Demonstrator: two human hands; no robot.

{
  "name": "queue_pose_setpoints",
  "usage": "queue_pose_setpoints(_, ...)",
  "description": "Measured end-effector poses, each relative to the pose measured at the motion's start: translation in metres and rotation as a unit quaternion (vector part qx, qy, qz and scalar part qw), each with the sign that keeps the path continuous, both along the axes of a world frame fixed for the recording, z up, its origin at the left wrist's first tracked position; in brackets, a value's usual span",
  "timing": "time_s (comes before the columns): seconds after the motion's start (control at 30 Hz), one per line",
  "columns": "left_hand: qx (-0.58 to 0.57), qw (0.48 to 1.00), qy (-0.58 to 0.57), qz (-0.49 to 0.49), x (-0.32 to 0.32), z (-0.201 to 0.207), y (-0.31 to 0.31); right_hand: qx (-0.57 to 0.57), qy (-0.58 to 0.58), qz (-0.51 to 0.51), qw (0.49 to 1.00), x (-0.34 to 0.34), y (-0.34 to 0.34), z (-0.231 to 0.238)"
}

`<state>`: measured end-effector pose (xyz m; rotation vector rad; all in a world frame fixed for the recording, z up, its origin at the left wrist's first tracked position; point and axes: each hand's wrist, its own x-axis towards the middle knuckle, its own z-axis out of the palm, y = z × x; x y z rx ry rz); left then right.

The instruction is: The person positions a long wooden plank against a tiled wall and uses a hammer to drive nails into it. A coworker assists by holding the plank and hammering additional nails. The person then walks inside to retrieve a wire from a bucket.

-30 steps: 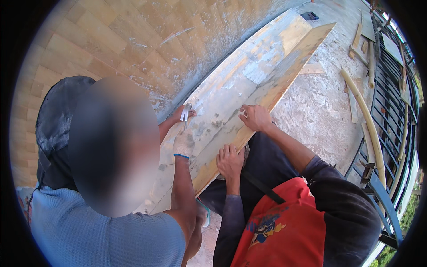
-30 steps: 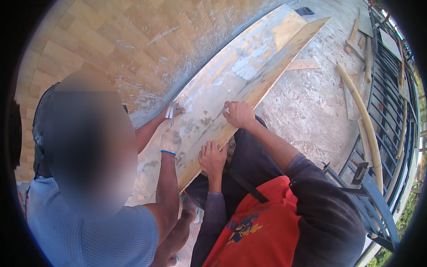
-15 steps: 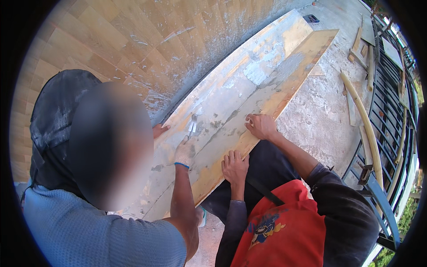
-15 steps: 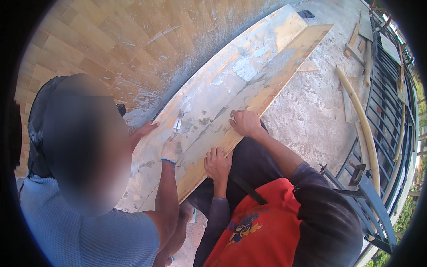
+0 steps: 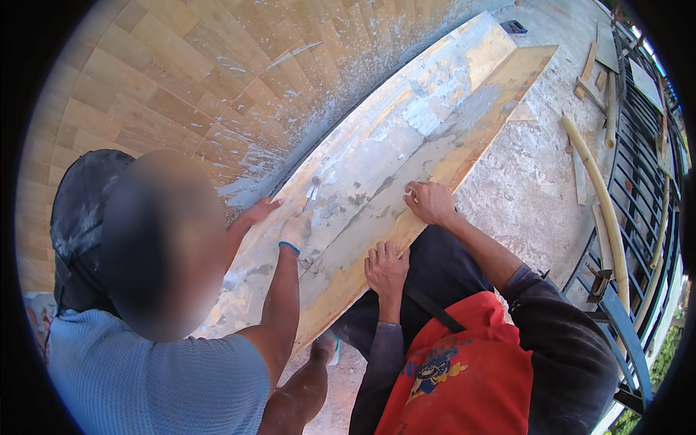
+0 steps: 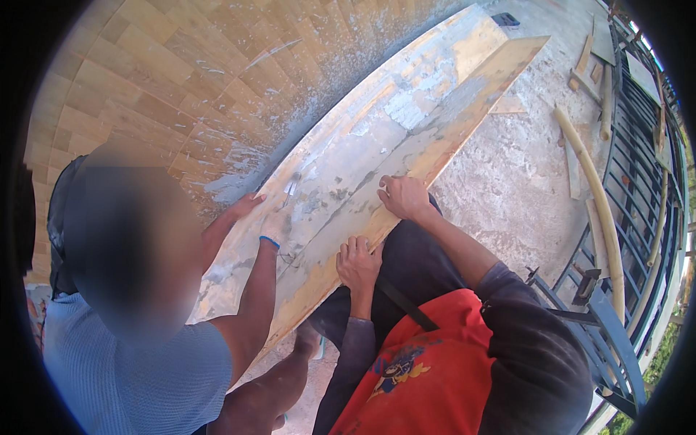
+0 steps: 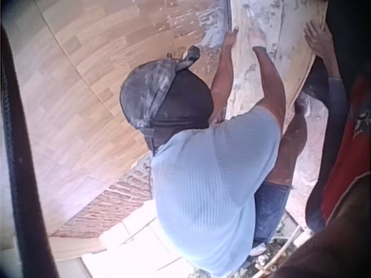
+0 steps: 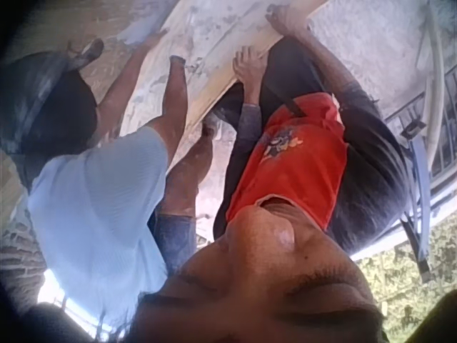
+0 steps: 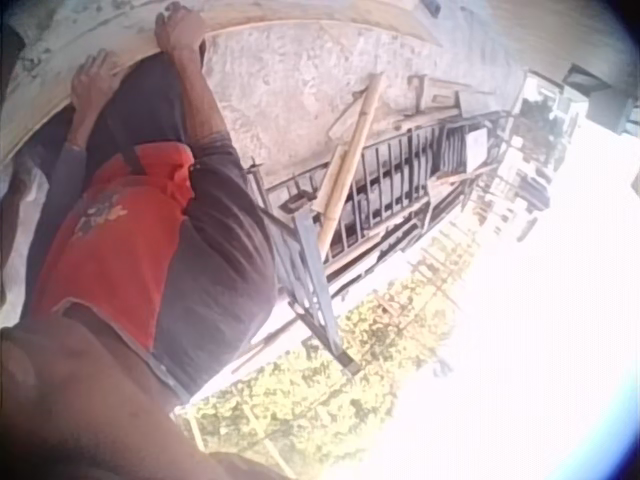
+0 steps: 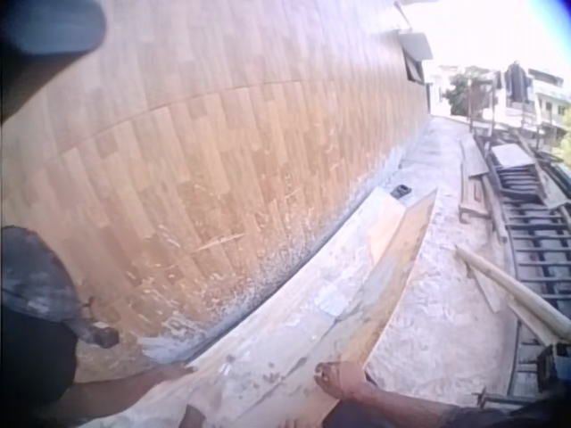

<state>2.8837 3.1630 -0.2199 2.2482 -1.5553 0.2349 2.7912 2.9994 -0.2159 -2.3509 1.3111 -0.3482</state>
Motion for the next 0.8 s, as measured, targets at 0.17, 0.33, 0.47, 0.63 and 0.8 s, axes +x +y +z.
queue_pose_setpoints(0.17, 0.042, 0.999, -0.012, -0.004, 0.0034, -0.0016, -0.0012, 0.01, 0.0, 0.002, 1.0, 0.0003, -0.0018, -0.0016)
queue_pose_setpoints(0.33, 0.038, 0.999, -0.016, 0.0, 0.0031, -0.0042, -0.0001, -0.007, -0.02, -0.001, 1.0, 0.0002, -0.0019, -0.0027)
queue_pose_setpoints(0.47, 0.045, 0.999, -0.007, 0.0, 0.0039, -0.0037, -0.0005, 0.016, -0.005, 0.001, 1.0, -0.0003, -0.0018, -0.0005)
queue_pose_setpoints(0.63, 0.035, 0.999, -0.017, -0.001, 0.0045, -0.0036, -0.0017, -0.005, -0.055, -0.007, 0.998, -0.0009, -0.001, 0.0021)
queue_pose_setpoints(0.8, 0.05, 0.999, 0.009, -0.003, 0.004, -0.0055, -0.0017, 0.01, -0.025, -0.005, 1.0, 0.0007, -0.002, 0.001)
